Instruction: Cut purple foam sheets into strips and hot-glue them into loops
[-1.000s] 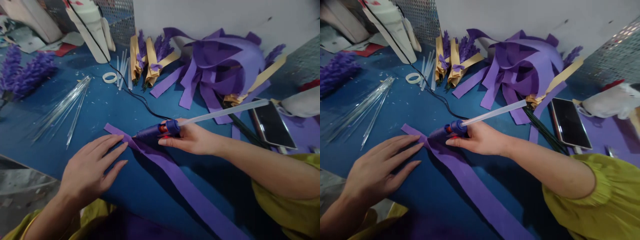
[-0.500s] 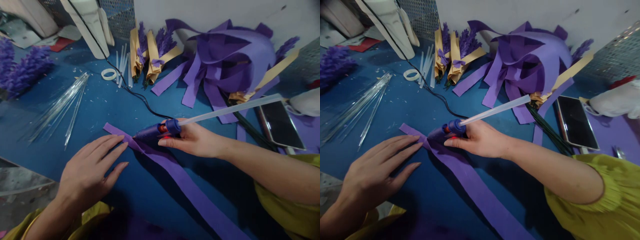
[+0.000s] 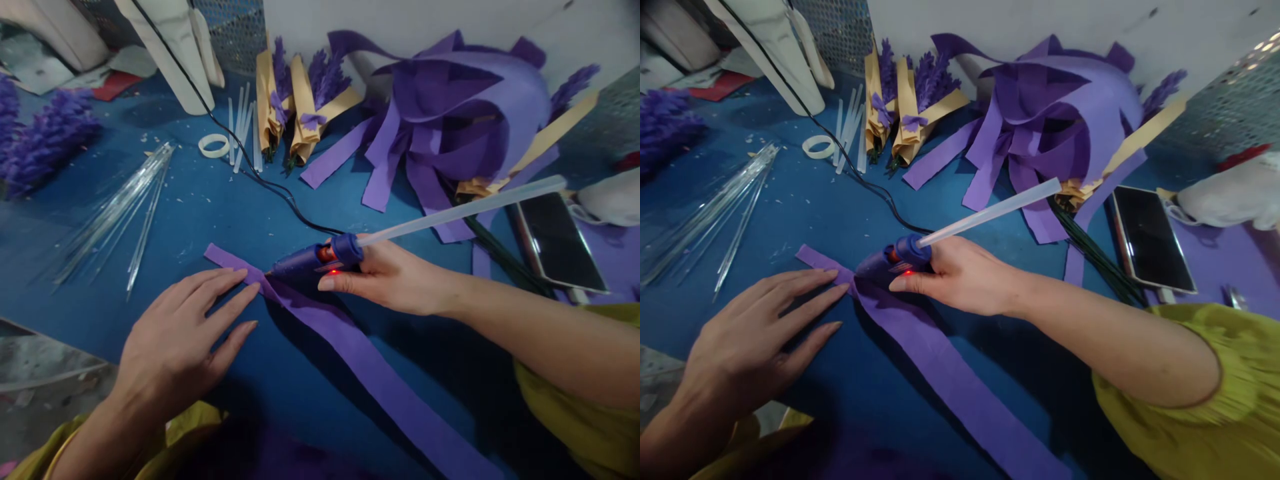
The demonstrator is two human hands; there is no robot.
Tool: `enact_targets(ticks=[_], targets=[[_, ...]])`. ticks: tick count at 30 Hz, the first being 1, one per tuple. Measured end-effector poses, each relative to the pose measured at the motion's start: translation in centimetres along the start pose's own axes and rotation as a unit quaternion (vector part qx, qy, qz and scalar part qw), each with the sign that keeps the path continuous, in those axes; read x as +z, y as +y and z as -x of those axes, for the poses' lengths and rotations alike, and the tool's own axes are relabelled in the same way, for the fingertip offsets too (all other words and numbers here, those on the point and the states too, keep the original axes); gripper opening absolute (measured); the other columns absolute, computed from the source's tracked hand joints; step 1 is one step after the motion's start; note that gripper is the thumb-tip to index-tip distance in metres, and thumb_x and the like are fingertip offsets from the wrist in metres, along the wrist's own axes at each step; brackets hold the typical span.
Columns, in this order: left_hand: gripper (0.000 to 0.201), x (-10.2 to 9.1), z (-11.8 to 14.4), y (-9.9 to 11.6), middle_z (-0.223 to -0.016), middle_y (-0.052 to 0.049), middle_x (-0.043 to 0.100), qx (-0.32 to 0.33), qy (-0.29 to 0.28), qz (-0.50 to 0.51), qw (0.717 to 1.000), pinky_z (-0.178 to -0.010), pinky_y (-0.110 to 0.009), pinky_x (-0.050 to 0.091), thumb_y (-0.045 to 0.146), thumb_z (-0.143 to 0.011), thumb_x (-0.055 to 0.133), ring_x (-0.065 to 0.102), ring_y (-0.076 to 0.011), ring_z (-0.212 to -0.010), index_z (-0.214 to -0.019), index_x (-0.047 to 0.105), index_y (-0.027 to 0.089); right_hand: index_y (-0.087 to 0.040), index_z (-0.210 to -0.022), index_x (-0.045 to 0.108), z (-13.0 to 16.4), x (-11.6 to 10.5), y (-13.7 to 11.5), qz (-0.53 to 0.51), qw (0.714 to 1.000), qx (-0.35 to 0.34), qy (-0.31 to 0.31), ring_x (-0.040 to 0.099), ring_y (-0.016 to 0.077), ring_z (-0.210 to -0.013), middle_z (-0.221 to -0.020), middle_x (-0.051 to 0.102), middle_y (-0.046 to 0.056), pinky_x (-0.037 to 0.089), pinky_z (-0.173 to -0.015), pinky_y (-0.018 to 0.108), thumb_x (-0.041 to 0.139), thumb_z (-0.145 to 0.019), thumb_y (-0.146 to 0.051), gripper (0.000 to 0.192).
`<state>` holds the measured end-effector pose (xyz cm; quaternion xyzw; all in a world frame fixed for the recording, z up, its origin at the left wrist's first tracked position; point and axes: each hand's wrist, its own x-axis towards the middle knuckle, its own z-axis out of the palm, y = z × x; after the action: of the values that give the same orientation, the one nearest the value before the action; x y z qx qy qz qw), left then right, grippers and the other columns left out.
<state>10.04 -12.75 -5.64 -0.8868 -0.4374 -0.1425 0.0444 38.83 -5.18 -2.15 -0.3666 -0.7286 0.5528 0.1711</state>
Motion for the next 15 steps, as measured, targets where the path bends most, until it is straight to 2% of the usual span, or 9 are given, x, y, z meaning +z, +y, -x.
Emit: enact_targets(ticks=[15], targets=[[0.038,-0.18,-0.33,0.04,-0.126,-0.011,0.067,0.009,0.006,0.0,1.0,-0.092,-0.05,0.056,0.029,-0.091,0.062,0.064,-0.0325,-0.113,-0.13,0.061,0.024,-0.019,-0.099,0.07,0.84,-0.27,-0.55,-0.013,1.0,0.022,0.0,0.065,0.0186,-0.083,-0.088,0.072,0.001,0.051,-0.072,0.028,0.067,-0.088,-0.042,0.026]])
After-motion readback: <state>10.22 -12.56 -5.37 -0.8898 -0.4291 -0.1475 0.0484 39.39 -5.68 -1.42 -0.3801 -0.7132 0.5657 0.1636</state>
